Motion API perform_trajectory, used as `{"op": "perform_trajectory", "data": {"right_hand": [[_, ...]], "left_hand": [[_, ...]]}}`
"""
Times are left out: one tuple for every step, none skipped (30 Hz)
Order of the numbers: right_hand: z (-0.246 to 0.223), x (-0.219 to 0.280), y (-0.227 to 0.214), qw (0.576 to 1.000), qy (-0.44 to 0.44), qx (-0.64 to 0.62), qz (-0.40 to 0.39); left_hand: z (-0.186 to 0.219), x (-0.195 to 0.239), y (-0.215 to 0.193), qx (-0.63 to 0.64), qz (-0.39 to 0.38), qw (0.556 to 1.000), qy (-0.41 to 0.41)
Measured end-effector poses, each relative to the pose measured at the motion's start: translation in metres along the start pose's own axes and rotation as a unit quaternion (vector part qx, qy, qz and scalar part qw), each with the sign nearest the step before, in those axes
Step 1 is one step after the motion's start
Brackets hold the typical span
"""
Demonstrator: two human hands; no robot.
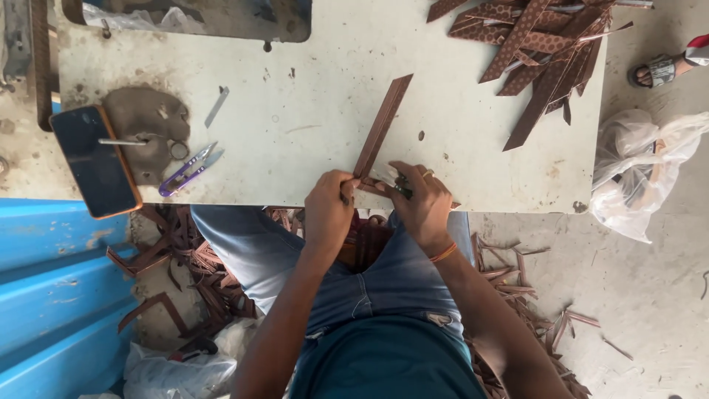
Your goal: Trim excess material from leather shoe components using a small blade.
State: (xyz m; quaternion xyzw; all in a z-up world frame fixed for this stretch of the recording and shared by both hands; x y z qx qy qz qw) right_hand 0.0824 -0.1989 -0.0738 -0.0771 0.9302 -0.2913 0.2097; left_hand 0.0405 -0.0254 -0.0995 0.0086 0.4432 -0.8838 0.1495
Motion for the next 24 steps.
{"op": "perform_trajectory", "data": {"right_hand": [[0.006, -0.002, -0.002, 1.0, -0.002, 0.0, 0.002], [0.011, -0.003, -0.003, 1.0, -0.017, -0.022, -0.013], [0.015, -0.004, -0.004, 0.998, -0.031, -0.045, -0.029], [0.012, -0.006, -0.007, 0.998, -0.031, -0.046, -0.029], [0.008, -0.007, -0.009, 0.996, -0.054, -0.047, -0.051], [0.004, -0.008, -0.011, 0.993, -0.076, -0.049, -0.073], [0.002, -0.01, -0.013, 0.993, -0.076, -0.048, -0.073], [-0.001, -0.011, -0.013, 0.991, -0.093, -0.025, -0.095], [-0.005, -0.011, -0.011, 0.987, -0.111, -0.003, -0.118], [-0.011, -0.013, -0.013, 0.987, -0.111, -0.003, -0.119], [-0.017, -0.016, -0.012, 0.984, -0.12, 0.013, -0.133], [-0.024, -0.018, -0.012, 0.98, -0.129, 0.03, -0.146], [-0.025, -0.02, -0.011, 0.98, -0.131, 0.029, -0.147], [-0.025, -0.021, -0.009, 0.978, -0.128, 0.042, -0.16], [-0.025, -0.023, -0.008, 0.975, -0.125, 0.056, -0.172], [-0.021, -0.024, -0.007, 0.975, -0.126, 0.056, -0.172], [-0.017, -0.022, -0.005, 0.971, -0.137, 0.071, -0.184], [-0.013, -0.021, -0.003, 0.966, -0.148, 0.086, -0.195], [-0.009, -0.021, -0.002, 0.966, -0.147, 0.086, -0.195], [-0.005, -0.02, 0.0, 0.962, -0.157, 0.097, -0.202], [-0.002, -0.019, 0.002, 0.957, -0.167, 0.108, -0.21], [-0.001, -0.02, 0.002, 0.957, -0.167, 0.109, -0.211], [-0.002, -0.02, 0.003, 0.956, -0.171, 0.107, -0.211], [-0.002, -0.021, 0.003, 0.956, -0.175, 0.105, -0.211]], "left_hand": [[0.0, -0.002, -0.001, 0.0, 0.002, 1.0, 0.002], [0.001, -0.004, -0.002, 0.007, 0.003, 1.0, 0.004], [0.001, -0.005, -0.003, 0.014, 0.003, 1.0, 0.004], [0.001, -0.005, -0.004, 0.013, 0.004, 1.0, 0.004], [0.0, -0.004, -0.003, 0.022, -0.014, 1.0, -0.011], [-0.001, -0.004, -0.001, 0.031, -0.031, 0.999, -0.026], [-0.001, -0.004, -0.001, 0.032, -0.032, 0.999, -0.026], [0.0, -0.004, -0.002, 0.028, -0.016, 0.999, -0.013], [0.001, -0.003, -0.004, 0.025, 0.0, 1.0, -0.001], [0.002, -0.002, -0.004, 0.025, 0.0, 1.0, -0.002], [0.002, -0.002, -0.005, 0.031, 0.003, 0.999, -0.005], [0.002, -0.001, -0.006, 0.038, 0.005, 0.999, -0.008], [0.001, -0.001, -0.005, 0.038, 0.007, 0.999, -0.009], [0.0, -0.001, -0.004, 0.034, 0.006, 0.999, -0.009], [0.0, -0.001, -0.003, 0.03, 0.004, 1.0, -0.007], [-0.001, -0.002, -0.003, 0.03, 0.004, 1.0, -0.008], [-0.001, -0.001, -0.002, 0.038, 0.002, 0.999, -0.007], [-0.001, 0.0, -0.001, 0.046, 0.0, 0.999, -0.007], [-0.001, 0.0, -0.001, 0.046, -0.001, 0.999, -0.006], [-0.002, 0.0, -0.001, 0.047, -0.001, 0.999, -0.008], [-0.002, -0.001, -0.001, 0.048, 0.0, 0.999, -0.01], [-0.002, -0.001, -0.002, 0.049, 0.001, 0.999, -0.01], [-0.002, -0.001, -0.002, 0.043, 0.001, 0.999, -0.009], [-0.002, -0.001, -0.003, 0.037, 0.002, 0.999, -0.007]]}}
Point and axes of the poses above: each hand's wrist, its own x-axis away from the middle knuckle, its own y-axis out of the palm, z = x × y, the point moved 4 cm from there along -x, towards the middle knuckle, and after that the axes turned 15 degrees about -x, right-handed, at the moved point
